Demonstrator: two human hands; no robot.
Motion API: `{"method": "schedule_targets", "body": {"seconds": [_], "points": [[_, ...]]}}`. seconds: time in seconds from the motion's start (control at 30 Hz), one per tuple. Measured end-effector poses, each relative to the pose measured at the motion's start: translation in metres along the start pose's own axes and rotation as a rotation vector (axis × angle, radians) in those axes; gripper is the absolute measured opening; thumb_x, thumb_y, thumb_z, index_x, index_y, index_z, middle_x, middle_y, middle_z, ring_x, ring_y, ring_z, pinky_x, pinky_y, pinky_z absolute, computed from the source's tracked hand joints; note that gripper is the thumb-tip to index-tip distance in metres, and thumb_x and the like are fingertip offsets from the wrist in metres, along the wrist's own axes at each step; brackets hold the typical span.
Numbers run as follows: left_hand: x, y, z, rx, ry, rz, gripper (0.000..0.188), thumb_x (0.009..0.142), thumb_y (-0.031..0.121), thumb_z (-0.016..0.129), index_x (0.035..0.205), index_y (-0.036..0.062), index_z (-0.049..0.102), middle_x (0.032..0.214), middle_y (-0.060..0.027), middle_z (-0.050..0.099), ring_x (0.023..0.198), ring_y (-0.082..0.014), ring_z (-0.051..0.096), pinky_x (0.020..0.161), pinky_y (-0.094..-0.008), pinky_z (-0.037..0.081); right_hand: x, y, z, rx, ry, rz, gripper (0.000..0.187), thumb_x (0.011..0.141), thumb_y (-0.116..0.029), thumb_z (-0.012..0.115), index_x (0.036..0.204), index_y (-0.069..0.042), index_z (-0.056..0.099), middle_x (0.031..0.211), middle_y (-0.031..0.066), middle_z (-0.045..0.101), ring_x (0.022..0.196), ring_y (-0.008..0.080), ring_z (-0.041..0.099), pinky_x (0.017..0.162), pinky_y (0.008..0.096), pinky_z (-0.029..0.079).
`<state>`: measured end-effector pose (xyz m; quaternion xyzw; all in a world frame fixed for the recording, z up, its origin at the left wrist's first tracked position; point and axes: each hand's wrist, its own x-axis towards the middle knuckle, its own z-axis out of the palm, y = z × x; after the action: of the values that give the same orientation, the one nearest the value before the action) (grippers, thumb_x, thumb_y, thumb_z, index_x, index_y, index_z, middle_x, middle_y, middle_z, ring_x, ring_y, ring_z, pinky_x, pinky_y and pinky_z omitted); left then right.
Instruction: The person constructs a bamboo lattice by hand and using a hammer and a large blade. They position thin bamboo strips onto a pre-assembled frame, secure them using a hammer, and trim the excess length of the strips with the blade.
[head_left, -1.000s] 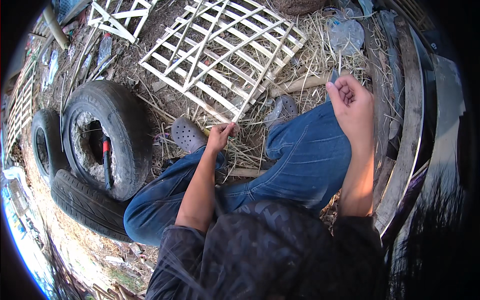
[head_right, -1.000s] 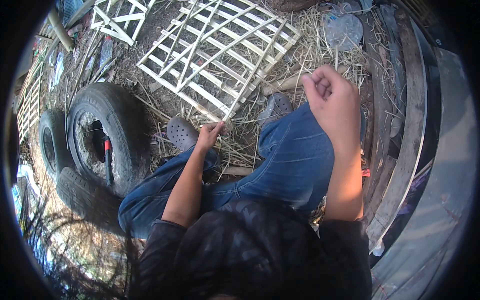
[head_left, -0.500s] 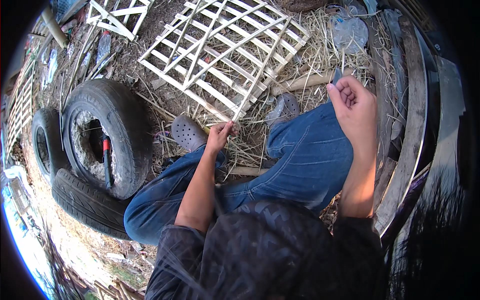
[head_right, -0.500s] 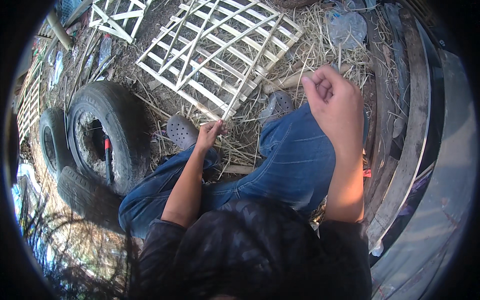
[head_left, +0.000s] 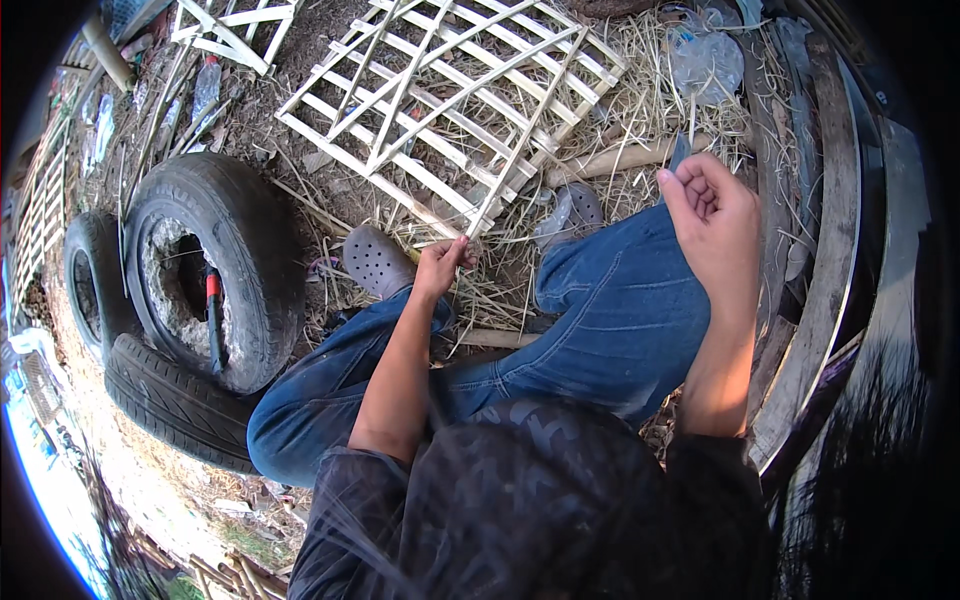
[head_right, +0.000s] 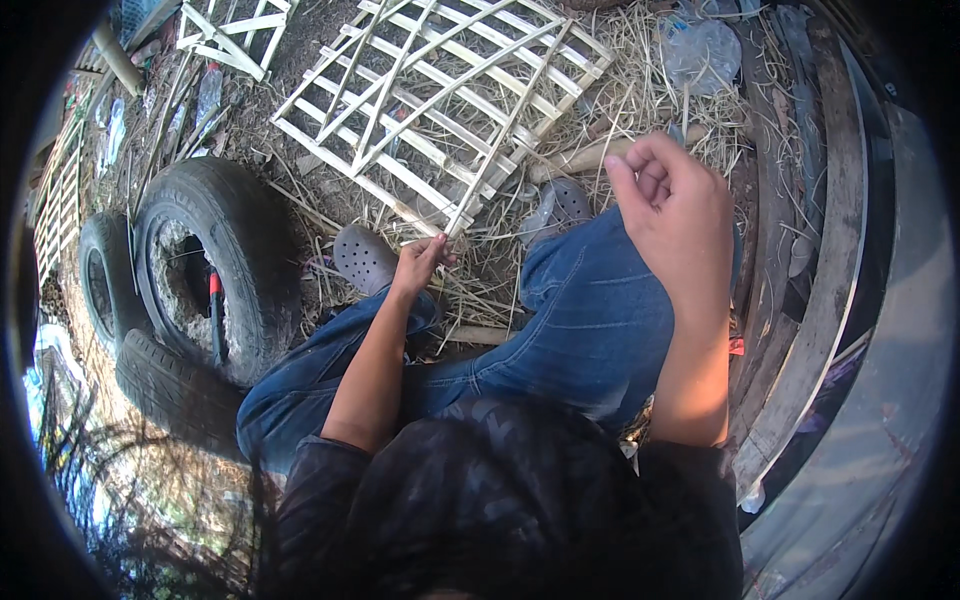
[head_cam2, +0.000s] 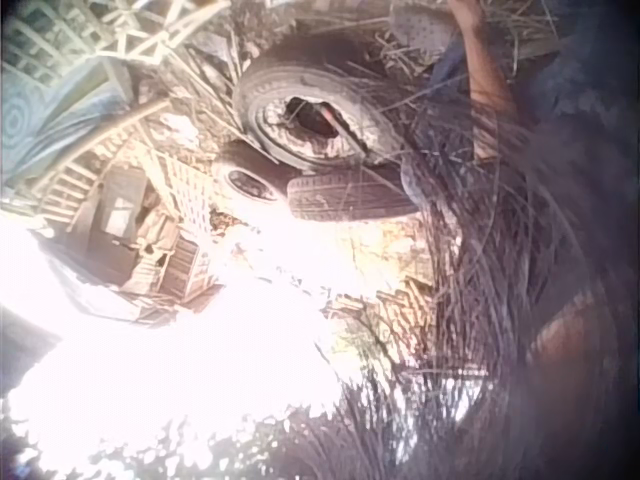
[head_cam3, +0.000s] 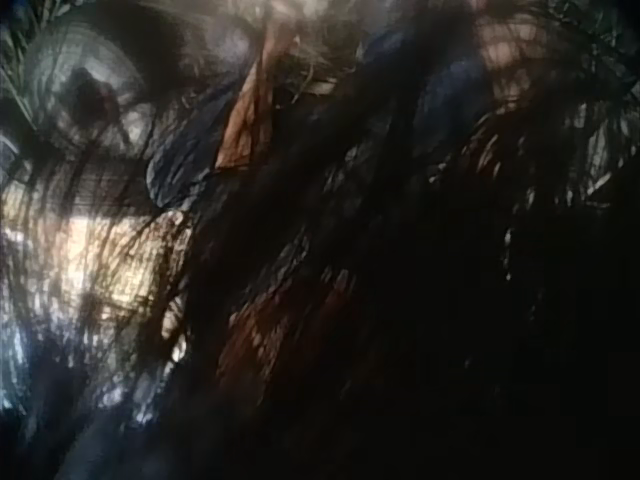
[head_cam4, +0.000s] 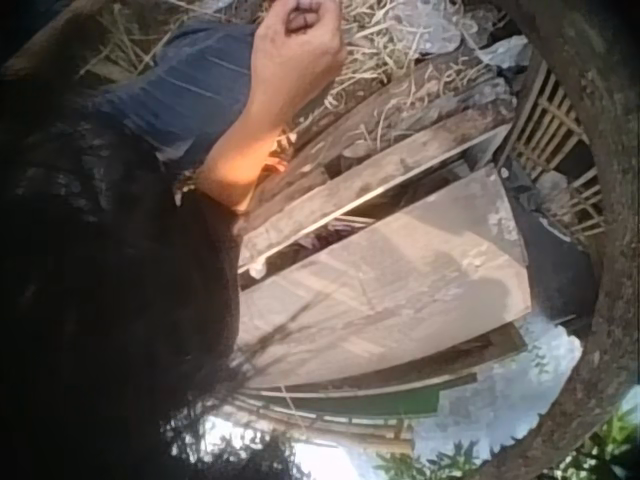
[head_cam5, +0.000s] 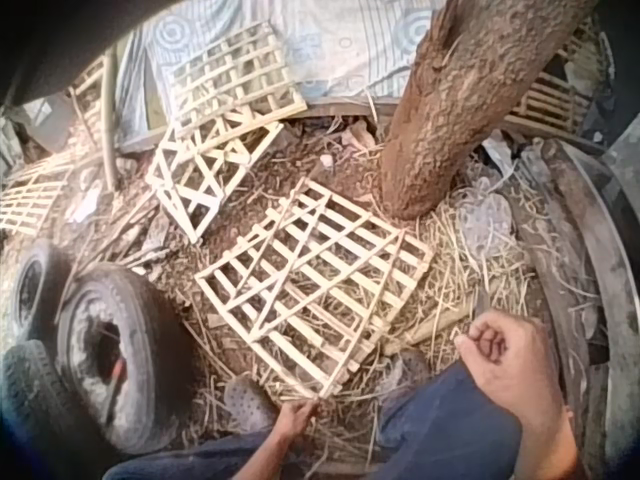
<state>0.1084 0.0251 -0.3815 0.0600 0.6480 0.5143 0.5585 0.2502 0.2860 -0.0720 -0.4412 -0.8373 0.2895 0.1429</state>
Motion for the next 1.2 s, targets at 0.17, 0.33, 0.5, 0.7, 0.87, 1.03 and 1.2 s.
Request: {"method": "schedule_targets", "body": {"seconds": [0.17,0.33,0.5,0.7,0.87,1.03,1.2], "points": [[-0.001,0.003,0.001,0.055,0.034,0.020,0.040,0.093,0.033,0.058,0.083,-0.0059,0.065,0.070,-0.0098,0.067,0.064,-0.0128,0.063,0.063,-0.0256,0.049,0.000,0.000,0.000,0.022,0.002,0.007,0.015,0.079,-0.015,0.069,0.075,-0.004,0.060,0.055,0.0022,0.051,0.048,0.0084,0.045,0.047,0.0248,0.037],[-0.002,0.007,0.003,0.185,0.087,0.025,0.041,0.093,0.034,0.059,0.083,-0.0054,0.067,0.069,-0.0078,0.068,0.063,-0.0091,0.061,0.061,-0.0229,0.044,0.000,0.002,-0.001,0.006,-0.010,0.017,0.014,0.079,-0.015,0.070,0.075,-0.005,0.060,0.054,0.0030,0.052,0.046,0.0102,0.047,0.047,0.0258,0.038],[-0.006,0.011,0.002,0.209,0.082,0.069,0.040,0.093,0.032,0.058,0.084,-0.0046,0.069,0.069,-0.0065,0.069,0.066,-0.0066,0.060,0.061,-0.0225,0.044,0.002,-0.004,-0.005,-0.055,-0.025,0.019,0.016,0.079,-0.018,0.070,0.075,-0.006,0.060,0.054,0.0050,0.054,0.046,0.0164,0.052,0.048,0.0298,0.041],[-0.011,0.019,0.009,0.285,0.099,0.161,0.040,0.095,0.030,0.055,0.077,-0.0035,0.068,0.070,-0.0071,0.068,0.067,-0.0090,0.061,0.068,-0.0244,0.048,0.002,-0.004,-0.007,-0.071,-0.040,0.035,0.018,0.079,-0.021,0.069,0.075,-0.007,0.059,0.055,0.0059,0.054,0.048,0.0207,0.054,0.050,0.0327,0.043],[-0.009,0.011,0.006,0.236,0.092,0.206,0.040,0.096,0.027,0.055,0.073,-0.0042,0.065,0.069,-0.0067,0.067,0.066,-0.0088,0.059,0.066,-0.0248,0.047,0.002,-0.005,-0.007,-0.082,-0.050,0.033,0.018,0.079,-0.021,0.069,0.075,-0.007,0.059,0.056,0.0062,0.055,0.049,0.0224,0.055,0.051,0.0337,0.043],[-0.010,0.014,0.006,0.300,0.071,0.177,0.038,0.097,0.027,0.052,0.080,-0.0047,0.066,0.072,-0.0072,0.068,0.070,-0.0100,0.059,0.072,-0.0264,0.046,0.002,-0.005,-0.007,-0.096,-0.066,0.053,0.018,0.079,-0.023,0.069,0.076,-0.007,0.059,0.057,0.0064,0.056,0.051,0.0238,0.056,0.052,0.0349,0.044],[-0.009,0.011,0.004,0.314,0.080,0.197,0.039,0.097,0.027,0.052,0.079,-0.0050,0.066,0.071,-0.0071,0.068,0.070,-0.0093,0.058,0.072,-0.0265,0.046,0.003,-0.006,-0.008,-0.103,-0.074,0.044,0.018,0.079,-0.023,0.069,0.077,-0.008,0.059,0.059,0.0065,0.056,0.052,0.0242,0.057,0.052,0.0354,0.044]]}}
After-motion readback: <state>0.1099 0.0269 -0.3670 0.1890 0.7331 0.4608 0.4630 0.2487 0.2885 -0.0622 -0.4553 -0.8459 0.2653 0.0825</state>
